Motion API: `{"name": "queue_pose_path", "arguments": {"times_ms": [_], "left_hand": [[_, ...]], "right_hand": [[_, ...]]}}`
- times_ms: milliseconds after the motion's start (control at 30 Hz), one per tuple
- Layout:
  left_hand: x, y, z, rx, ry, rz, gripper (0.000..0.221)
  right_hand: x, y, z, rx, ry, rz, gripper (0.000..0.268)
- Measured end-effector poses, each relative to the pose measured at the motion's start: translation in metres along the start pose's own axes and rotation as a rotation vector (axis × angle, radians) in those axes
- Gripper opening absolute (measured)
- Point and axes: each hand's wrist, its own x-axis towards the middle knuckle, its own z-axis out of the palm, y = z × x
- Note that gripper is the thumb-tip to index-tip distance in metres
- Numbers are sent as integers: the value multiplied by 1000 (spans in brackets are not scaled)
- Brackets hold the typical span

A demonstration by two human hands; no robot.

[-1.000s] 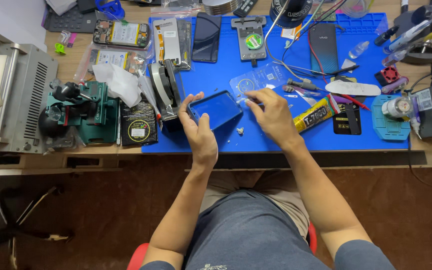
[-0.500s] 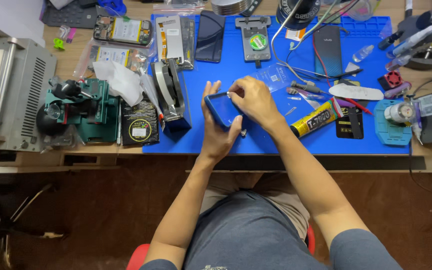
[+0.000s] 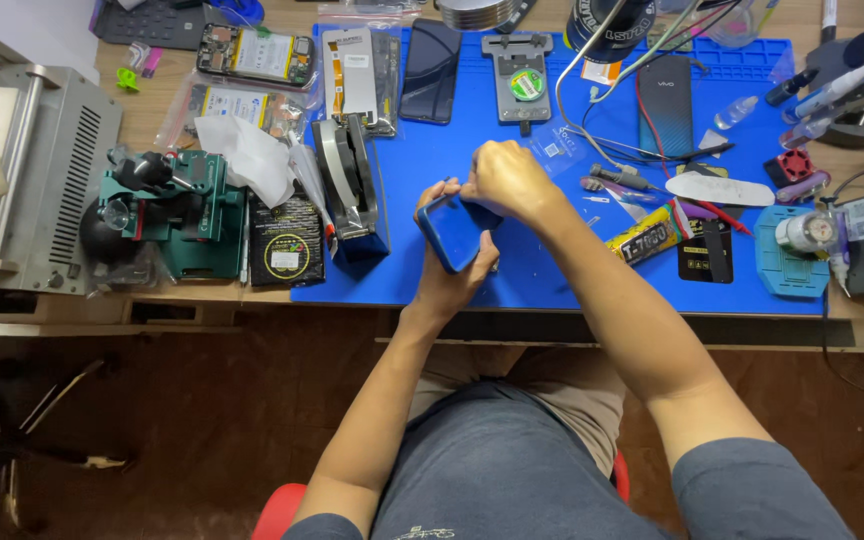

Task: The person applies adhesive to the edges of a smartphone, wipes the screen with a tissue, and places a blue protective case over the device. They then press the case onto the phone and wipe the exterior with a white cloth.

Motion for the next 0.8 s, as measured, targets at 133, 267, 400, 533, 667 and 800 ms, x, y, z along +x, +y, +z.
{"name": "queue_pose_path", "arguments": {"times_ms": [133, 267, 400, 533, 667, 800], "left_hand": [[7, 29, -5, -2, -43, 30, 76], [8, 14, -5, 57, -44, 4, 70], [3, 12, -5, 21, -56, 128, 76], [4, 13, -5, 14, -67, 123, 76], [6, 14, -9, 80, -41, -34, 72], [8, 26, -10, 87, -22, -12, 65]], "right_hand": [[2, 6, -1, -130, -25, -57, 27], [-31, -8, -32, -197, -174, -52, 28], [-43, -11, -33, -140, -142, -56, 32], [-36, -12, -14, -46, 24, -136, 31], [-26, -5, 6, -5, 163, -165, 14], [-22, -4, -3, 88, 47, -20, 22]]}}
